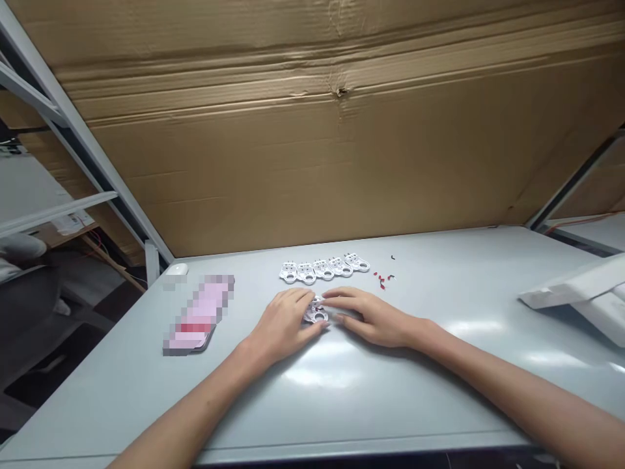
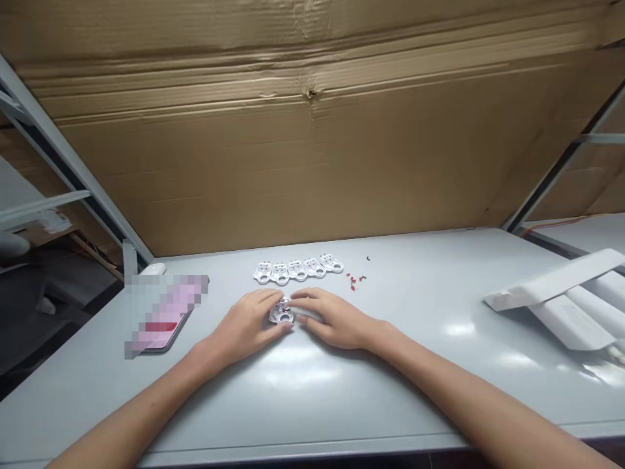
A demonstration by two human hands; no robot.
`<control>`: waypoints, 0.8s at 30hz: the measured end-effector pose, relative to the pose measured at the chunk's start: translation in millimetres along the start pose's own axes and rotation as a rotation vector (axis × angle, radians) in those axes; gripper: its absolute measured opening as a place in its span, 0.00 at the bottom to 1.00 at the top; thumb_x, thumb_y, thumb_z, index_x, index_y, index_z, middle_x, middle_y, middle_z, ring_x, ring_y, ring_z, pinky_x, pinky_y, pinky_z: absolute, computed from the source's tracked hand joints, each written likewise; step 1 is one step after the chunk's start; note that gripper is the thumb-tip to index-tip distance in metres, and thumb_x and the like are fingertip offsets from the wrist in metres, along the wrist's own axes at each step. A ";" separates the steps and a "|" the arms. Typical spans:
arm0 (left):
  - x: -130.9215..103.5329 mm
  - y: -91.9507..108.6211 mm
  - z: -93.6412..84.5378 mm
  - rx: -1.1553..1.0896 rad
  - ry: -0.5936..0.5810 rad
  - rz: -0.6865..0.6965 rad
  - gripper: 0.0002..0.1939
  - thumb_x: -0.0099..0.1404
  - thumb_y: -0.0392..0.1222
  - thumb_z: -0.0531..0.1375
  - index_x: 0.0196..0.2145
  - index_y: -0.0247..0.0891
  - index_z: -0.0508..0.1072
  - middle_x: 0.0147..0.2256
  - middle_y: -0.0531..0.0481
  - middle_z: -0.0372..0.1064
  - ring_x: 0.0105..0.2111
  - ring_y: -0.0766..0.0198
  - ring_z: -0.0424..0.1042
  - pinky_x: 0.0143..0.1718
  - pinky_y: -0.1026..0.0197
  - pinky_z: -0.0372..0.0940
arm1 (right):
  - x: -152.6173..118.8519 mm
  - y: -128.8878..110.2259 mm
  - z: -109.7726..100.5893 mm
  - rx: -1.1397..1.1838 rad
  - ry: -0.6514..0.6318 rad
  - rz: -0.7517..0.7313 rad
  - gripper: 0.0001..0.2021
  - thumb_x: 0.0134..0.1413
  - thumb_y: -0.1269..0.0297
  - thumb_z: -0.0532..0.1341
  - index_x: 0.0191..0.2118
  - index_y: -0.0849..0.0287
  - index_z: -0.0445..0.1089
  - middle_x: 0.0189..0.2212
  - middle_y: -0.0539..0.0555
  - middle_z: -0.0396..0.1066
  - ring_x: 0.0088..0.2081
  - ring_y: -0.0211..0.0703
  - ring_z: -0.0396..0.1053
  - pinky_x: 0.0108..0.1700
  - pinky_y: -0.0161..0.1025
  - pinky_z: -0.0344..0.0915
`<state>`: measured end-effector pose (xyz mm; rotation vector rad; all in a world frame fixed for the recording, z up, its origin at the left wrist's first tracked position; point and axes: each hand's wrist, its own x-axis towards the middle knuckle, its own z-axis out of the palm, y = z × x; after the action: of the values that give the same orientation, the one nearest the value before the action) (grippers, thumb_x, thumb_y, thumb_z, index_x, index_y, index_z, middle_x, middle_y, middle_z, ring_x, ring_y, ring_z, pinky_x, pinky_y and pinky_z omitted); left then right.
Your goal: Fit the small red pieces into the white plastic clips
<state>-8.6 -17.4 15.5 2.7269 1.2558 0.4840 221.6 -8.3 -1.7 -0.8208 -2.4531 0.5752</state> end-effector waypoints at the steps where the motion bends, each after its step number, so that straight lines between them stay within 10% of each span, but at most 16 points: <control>1: -0.3 -0.6 -2.6 0.009 -0.010 -0.016 0.14 0.68 0.51 0.58 0.45 0.39 0.71 0.47 0.44 0.72 0.48 0.52 0.70 0.49 0.51 0.65 | -0.6 1.7 -0.3 -0.013 0.031 0.014 0.19 0.65 0.63 0.53 0.59 0.53 0.67 0.57 0.60 0.67 0.56 0.50 0.66 0.58 0.51 0.64; 10: -13.0 -35.9 -37.1 0.153 -0.180 -0.372 0.15 0.66 0.49 0.54 0.43 0.40 0.73 0.48 0.41 0.69 0.48 0.46 0.70 0.44 0.50 0.67 | -3.1 10.3 -2.2 -0.136 0.081 0.047 0.16 0.64 0.63 0.53 0.51 0.54 0.73 0.52 0.60 0.71 0.51 0.52 0.70 0.52 0.49 0.68; 24: 4.3 -86.6 -0.8 0.205 -0.004 -0.406 0.25 0.74 0.45 0.43 0.64 0.32 0.56 0.65 0.33 0.53 0.65 0.48 0.52 0.62 0.47 0.54 | 0.4 4.7 -3.0 -0.128 0.073 0.034 0.14 0.64 0.62 0.54 0.49 0.54 0.74 0.50 0.60 0.72 0.49 0.52 0.71 0.50 0.48 0.68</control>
<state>-68.8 42.5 -1.9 2.5114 1.8904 0.3198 225.0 -3.9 -1.6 -0.9198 -2.4329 0.3960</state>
